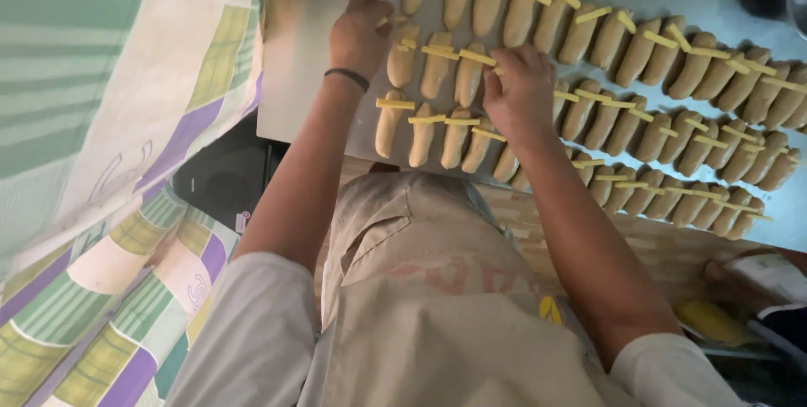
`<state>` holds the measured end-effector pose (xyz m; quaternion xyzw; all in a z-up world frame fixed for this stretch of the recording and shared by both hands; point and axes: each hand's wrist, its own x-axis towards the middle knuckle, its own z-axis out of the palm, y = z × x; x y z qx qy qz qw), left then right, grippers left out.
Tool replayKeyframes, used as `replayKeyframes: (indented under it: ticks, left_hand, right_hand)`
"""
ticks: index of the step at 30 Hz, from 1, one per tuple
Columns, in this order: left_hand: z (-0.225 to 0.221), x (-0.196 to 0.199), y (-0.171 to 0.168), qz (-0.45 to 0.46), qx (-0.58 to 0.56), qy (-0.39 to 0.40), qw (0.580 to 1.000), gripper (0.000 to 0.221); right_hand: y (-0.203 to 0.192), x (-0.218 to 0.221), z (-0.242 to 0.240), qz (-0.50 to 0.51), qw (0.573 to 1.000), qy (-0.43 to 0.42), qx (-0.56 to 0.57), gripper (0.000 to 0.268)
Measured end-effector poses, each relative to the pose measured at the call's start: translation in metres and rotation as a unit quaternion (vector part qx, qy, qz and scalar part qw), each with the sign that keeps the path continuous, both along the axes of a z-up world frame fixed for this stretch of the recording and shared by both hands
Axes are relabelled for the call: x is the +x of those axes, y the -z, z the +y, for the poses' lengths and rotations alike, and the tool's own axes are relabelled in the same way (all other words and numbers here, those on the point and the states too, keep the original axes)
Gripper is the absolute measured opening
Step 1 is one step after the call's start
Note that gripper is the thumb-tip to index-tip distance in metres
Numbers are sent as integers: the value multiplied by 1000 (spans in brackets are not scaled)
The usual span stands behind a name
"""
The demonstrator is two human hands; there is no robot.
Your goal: Placing individual strips of cheese onto pre-shaped pieces of dough laid out on a bakery work table.
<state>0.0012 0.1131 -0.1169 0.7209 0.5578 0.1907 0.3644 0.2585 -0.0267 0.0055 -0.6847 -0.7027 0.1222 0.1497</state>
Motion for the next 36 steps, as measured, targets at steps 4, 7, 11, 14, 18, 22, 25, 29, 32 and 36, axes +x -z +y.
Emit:
replayKeyframes:
  ticks: [4,7,11,14,18,22,25,29,32,36]
  left_hand:
    - [9,2,11,-2,66,32,997,13]
    - [11,-6,2,-33,57,25,998,14]
    - [0,-8,-18,-95,80,63,990,17]
    - [-4,-2,-27,20,45,146,988,35]
    - [2,-2,-40,40,-11,153,987,37]
    - [-5,-8,-74,-67,-79,83,991,29]
    - [-18,-9,-101,-275,-204,-70,937,15]
    - [-42,-11,-104,-664,-372,-154,630,34]
    - [-58,-6,-112,-713,-415,-162,542,34]
    - [-80,2,-123,-765,-394,-95,501,35]
  right_hand:
    - [-10,9,-29,58,998,13,8,24]
    - [-9,26,-55,77,997,19,11,24]
    - [-14,45,-83,68,996,65,-3,25]
    - [-27,42,-88,95,990,96,-35,21]
    - [-28,37,-87,128,984,119,-22,22]
    - [-39,27,-75,128,989,74,22,21]
    - [-39,17,-63,162,985,61,11,19]
    - [-61,-26,-29,298,954,-25,0,18]
    - [-77,-59,-6,339,939,-62,4,18]
    - [-89,-90,12,329,942,-57,-41,5]
